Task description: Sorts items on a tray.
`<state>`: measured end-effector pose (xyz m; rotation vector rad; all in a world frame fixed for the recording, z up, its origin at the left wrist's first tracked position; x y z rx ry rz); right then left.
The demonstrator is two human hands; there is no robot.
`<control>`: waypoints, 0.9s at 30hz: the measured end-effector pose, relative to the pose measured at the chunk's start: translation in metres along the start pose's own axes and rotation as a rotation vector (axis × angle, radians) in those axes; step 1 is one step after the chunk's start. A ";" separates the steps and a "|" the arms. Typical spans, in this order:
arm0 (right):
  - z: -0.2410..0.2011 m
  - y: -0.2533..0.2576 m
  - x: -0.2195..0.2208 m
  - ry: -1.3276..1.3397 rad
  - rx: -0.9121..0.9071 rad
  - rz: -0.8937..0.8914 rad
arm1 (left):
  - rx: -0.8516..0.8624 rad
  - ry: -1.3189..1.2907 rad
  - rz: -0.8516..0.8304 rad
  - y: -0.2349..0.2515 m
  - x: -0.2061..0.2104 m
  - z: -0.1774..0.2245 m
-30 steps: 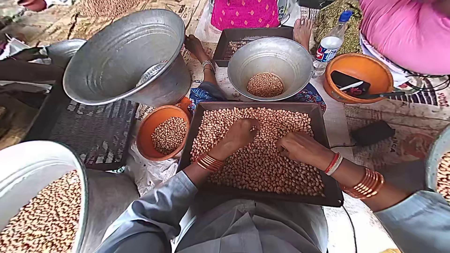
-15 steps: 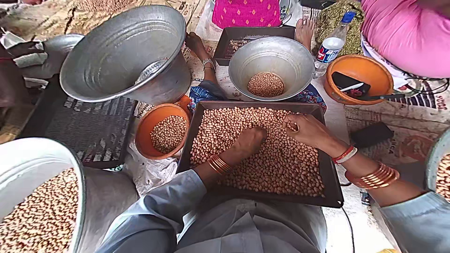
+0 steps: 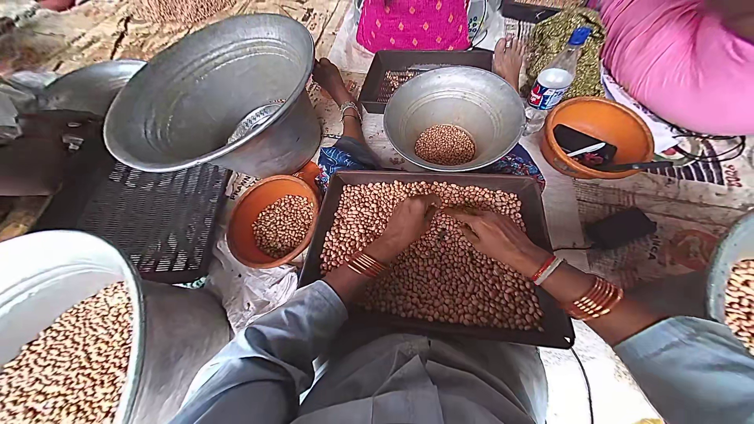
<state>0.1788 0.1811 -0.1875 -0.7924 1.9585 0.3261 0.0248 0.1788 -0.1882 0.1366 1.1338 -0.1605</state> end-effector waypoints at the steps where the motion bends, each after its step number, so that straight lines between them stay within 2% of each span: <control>1: 0.001 -0.001 0.005 -0.015 0.011 -0.022 | 0.014 0.021 -0.004 0.001 0.003 0.001; 9: 0.000 0.000 0.018 -0.069 0.024 -0.065 | 0.031 0.046 -0.059 0.005 0.019 -0.005; 13: -0.003 -0.002 0.017 -0.060 0.025 -0.051 | -0.066 -0.013 0.133 -0.005 -0.024 -0.014; 15: -0.004 -0.003 0.018 -0.059 0.051 -0.088 | -0.059 0.000 0.206 0.001 -0.023 -0.026; 22: -0.002 -0.001 0.022 -0.091 0.054 -0.119 | 0.002 0.044 0.033 0.007 -0.001 -0.016; 25: -0.004 -0.002 0.023 -0.079 0.069 -0.140 | -0.002 0.041 0.031 0.005 -0.001 -0.014; 27: -0.005 -0.002 0.021 -0.060 0.077 -0.153 | -0.019 -0.071 0.069 -0.001 -0.012 -0.017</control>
Point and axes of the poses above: each hand's wrist, its own y-axis towards the middle knuckle, its own x-axis out of the palm, z = x × y, the point moved 7 cm from there along y, towards the middle knuckle, and after that the axes turned 11 degrees about y, right-handed, at the moved point
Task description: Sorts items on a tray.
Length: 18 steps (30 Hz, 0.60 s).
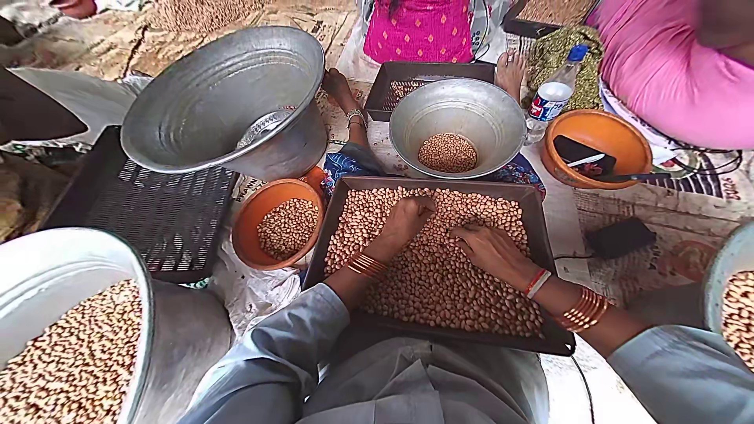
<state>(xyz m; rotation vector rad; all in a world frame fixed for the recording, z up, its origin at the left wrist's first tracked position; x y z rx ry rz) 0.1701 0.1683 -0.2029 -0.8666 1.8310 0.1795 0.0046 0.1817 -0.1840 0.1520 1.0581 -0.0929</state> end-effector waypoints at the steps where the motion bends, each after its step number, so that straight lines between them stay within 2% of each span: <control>1: 0.000 0.000 0.000 0.005 0.006 -0.009 | -0.031 -0.106 0.011 -0.005 -0.009 -0.003; 3: 0.000 -0.001 0.001 0.003 0.017 -0.024 | -0.147 -0.388 -0.023 -0.018 -0.020 -0.016; 6: -0.002 -0.001 0.000 -0.008 0.041 -0.059 | -0.300 -0.718 -0.171 -0.023 -0.012 -0.032; 8: -0.004 -0.001 -0.002 0.009 0.057 -0.082 | -0.284 -0.616 -0.153 -0.020 -0.009 -0.034; 10: -0.003 -0.001 -0.007 0.077 0.072 -0.081 | -0.206 -0.376 -0.079 -0.015 -0.011 -0.029; 14: 0.003 0.000 -0.026 0.332 0.108 -0.008 | -0.144 -0.091 -0.064 -0.006 -0.005 -0.015; 18: 0.012 0.000 -0.039 0.582 0.099 0.055 | -0.130 -0.085 -0.037 0.005 0.000 -0.023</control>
Point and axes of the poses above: each hand's wrist, its own y-axis towards the middle knuckle, its own x-axis out of the palm, z = x × y, the point moved 7 cm from there along y, towards the middle knuckle, and after that the axes turned 11 degrees about y, right-handed, at the moved point
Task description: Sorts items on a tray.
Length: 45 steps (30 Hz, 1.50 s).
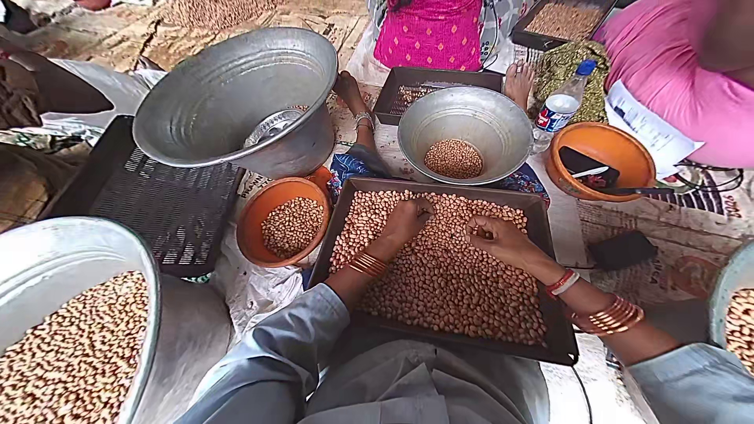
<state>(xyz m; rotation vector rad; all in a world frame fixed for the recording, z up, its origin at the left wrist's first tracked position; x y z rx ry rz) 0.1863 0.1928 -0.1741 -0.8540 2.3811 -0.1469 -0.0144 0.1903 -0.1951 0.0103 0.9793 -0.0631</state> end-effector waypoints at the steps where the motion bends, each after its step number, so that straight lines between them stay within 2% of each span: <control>1: 0.002 0.000 -0.003 0.099 0.009 0.009 | -0.014 -0.077 0.011 0.003 -0.005 -0.004; 4: 0.007 -0.002 -0.009 0.425 0.019 0.057 | -0.045 -0.170 0.068 0.014 -0.016 -0.023; 6: 0.005 -0.003 -0.014 0.465 0.021 0.092 | -0.022 -0.109 0.145 0.010 -0.024 -0.021; 8: -0.005 -0.004 -0.023 0.271 -0.008 0.128 | 0.040 -0.053 0.187 0.001 -0.028 -0.006; 11: -0.030 -0.002 -0.031 -0.188 -0.088 0.175 | 0.127 0.104 0.220 0.008 -0.018 0.003; 14: -0.044 0.006 -0.025 -0.482 -0.200 0.176 | 0.106 0.172 0.154 0.014 -0.005 0.000; 16: -0.044 0.017 -0.018 -0.561 -0.246 0.153 | 0.069 0.161 0.129 0.016 -0.004 -0.003; 19: -0.033 0.035 -0.007 -0.613 -0.268 0.137 | 0.007 0.047 0.126 0.019 -0.010 -0.012; 22: -0.023 0.046 0.003 -0.659 -0.276 0.124 | 0.018 -0.020 0.128 0.013 -0.019 -0.013; 29: -0.016 0.049 0.011 -0.690 -0.244 0.059 | 0.079 0.112 -0.064 0.009 0.002 -0.004; 35: -0.011 0.052 0.016 -0.703 -0.091 -0.056 | 0.108 0.196 -0.144 0.006 0.014 0.000; 39: -0.017 0.048 0.017 -0.706 -0.002 -0.127 | 0.096 0.184 -0.166 0.005 0.017 0.000; 45: -0.042 0.033 0.010 -0.672 -0.001 -0.137 | 0.085 0.139 -0.238 0.003 0.020 0.011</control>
Point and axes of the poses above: each hand's wrist, its own y-axis towards the middle knuckle, its own x-axis out of the palm, z = x × y, the point moved 7 cm from there along y, towards the middle knuckle, and after that the axes turned 11 degrees about y, right-handed, at the moved point
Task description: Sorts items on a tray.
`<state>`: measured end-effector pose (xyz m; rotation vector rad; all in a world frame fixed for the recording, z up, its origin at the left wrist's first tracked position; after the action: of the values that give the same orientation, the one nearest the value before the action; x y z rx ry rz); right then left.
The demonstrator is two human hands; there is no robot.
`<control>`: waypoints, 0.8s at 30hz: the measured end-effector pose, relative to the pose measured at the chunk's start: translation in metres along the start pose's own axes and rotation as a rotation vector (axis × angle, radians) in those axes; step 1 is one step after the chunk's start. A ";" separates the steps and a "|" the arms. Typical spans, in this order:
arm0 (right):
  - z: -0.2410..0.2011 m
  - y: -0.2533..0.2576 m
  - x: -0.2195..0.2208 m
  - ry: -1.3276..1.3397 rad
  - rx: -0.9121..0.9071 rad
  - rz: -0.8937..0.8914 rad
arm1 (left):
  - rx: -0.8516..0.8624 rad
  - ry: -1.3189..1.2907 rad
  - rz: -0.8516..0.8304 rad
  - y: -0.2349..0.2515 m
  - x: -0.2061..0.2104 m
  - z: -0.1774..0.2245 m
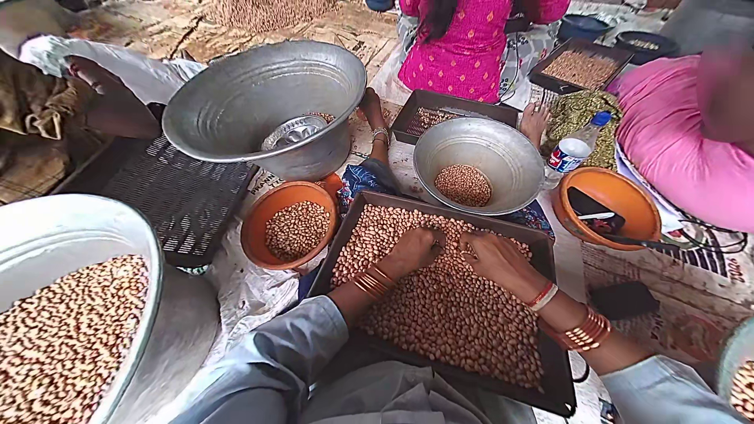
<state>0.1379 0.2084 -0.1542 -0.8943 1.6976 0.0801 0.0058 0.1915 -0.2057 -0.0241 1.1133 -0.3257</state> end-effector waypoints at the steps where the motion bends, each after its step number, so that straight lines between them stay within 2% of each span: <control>1: -0.005 -0.006 -0.005 0.018 -0.019 0.011 | 0.002 -0.087 -0.014 -0.002 -0.002 0.004; 3: -0.014 -0.019 -0.013 0.078 -0.080 0.055 | 0.017 -0.329 -0.104 -0.009 0.000 0.014; 6: -0.030 -0.035 -0.013 0.193 -0.210 0.082 | 0.048 -0.670 -0.372 -0.024 0.019 0.037; 7: -0.035 -0.039 -0.011 0.219 -0.231 0.055 | 0.051 -0.737 -0.465 -0.029 0.025 0.041; 9: -0.039 -0.042 -0.010 0.253 -0.237 -0.002 | 0.056 -0.744 -0.523 -0.035 0.028 0.042; 13: -0.011 -0.037 -0.023 0.154 -0.159 0.015 | 0.041 -0.379 -0.293 -0.046 -0.016 0.007; 15: 0.017 -0.031 -0.029 0.041 -0.055 0.017 | -0.158 -0.167 -0.146 -0.065 -0.056 -0.028; 17: 0.041 -0.025 -0.033 -0.025 0.048 0.011 | -0.376 0.070 0.084 -0.094 -0.098 -0.067; 19: 0.056 -0.022 -0.038 -0.043 0.144 -0.004 | -0.453 0.316 0.336 -0.123 -0.127 -0.093; 20: 0.061 -0.020 -0.038 -0.048 0.174 -0.012 | -0.467 0.371 0.400 -0.133 -0.134 -0.100; 22: 0.070 -0.015 -0.034 -0.059 0.206 -0.030 | -0.441 0.381 0.388 -0.140 -0.133 -0.099; 24: 0.075 -0.010 -0.025 -0.097 0.238 -0.053 | -0.443 0.316 0.153 -0.135 -0.113 -0.087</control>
<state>0.2054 0.2507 -0.1542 -0.7442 1.5548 -0.1109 -0.1492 0.1053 -0.1210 -0.2859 1.4755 0.0628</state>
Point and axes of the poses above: each hand's wrist, its own y-axis towards the middle knuckle, its own x-axis out of the palm, z = x × y, the point moved 7 cm from there along y, towards the middle knuckle, and after that the axes turned 11 degrees about y, right-handed, at the moved point
